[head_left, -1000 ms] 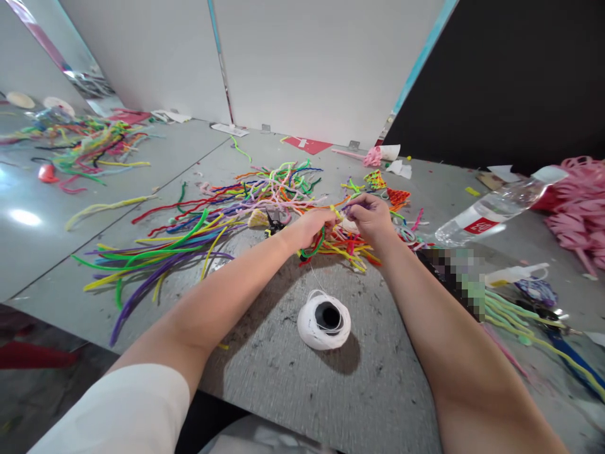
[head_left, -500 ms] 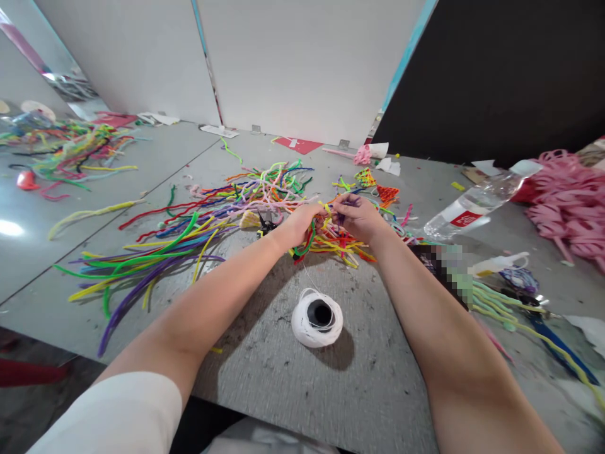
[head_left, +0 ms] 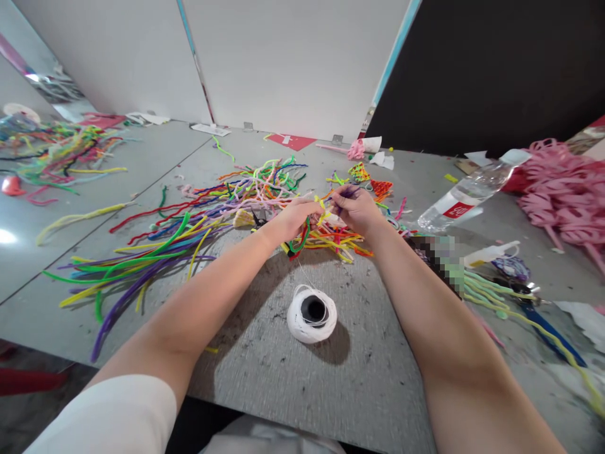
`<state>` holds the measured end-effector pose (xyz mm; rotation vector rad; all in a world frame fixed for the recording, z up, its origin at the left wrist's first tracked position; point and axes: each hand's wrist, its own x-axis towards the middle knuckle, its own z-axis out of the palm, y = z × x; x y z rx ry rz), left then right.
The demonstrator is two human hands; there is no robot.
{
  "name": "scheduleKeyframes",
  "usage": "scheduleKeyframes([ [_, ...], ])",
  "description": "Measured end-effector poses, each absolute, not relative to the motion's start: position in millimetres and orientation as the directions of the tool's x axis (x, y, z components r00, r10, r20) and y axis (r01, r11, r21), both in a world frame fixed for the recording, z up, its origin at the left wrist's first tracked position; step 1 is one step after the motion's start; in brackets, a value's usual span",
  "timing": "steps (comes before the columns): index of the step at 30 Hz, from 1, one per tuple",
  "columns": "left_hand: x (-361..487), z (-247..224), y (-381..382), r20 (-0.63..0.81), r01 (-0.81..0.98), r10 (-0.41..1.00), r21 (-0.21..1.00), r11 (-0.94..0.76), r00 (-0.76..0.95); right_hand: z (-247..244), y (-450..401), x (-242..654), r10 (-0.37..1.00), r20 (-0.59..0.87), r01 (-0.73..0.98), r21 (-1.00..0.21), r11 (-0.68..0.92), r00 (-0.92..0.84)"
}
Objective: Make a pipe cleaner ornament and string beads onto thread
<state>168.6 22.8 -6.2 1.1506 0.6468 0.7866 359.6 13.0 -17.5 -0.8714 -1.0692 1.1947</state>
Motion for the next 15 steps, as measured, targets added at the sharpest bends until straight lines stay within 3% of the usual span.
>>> scheduleKeyframes([
  [9,161.5,-10.1,33.6,-0.034,-0.034,0.836,0.997,0.063,0.547,-9.1,8.4,365.9,0.988,0.154,-0.219,-0.963,0.155,0.019],
  [15,153.6,-3.9,31.7,-0.028,0.085,0.806,0.996,-0.028,0.591,1.4,7.1,372.1,0.969,0.221,-0.189,-0.952,0.239,0.113],
])
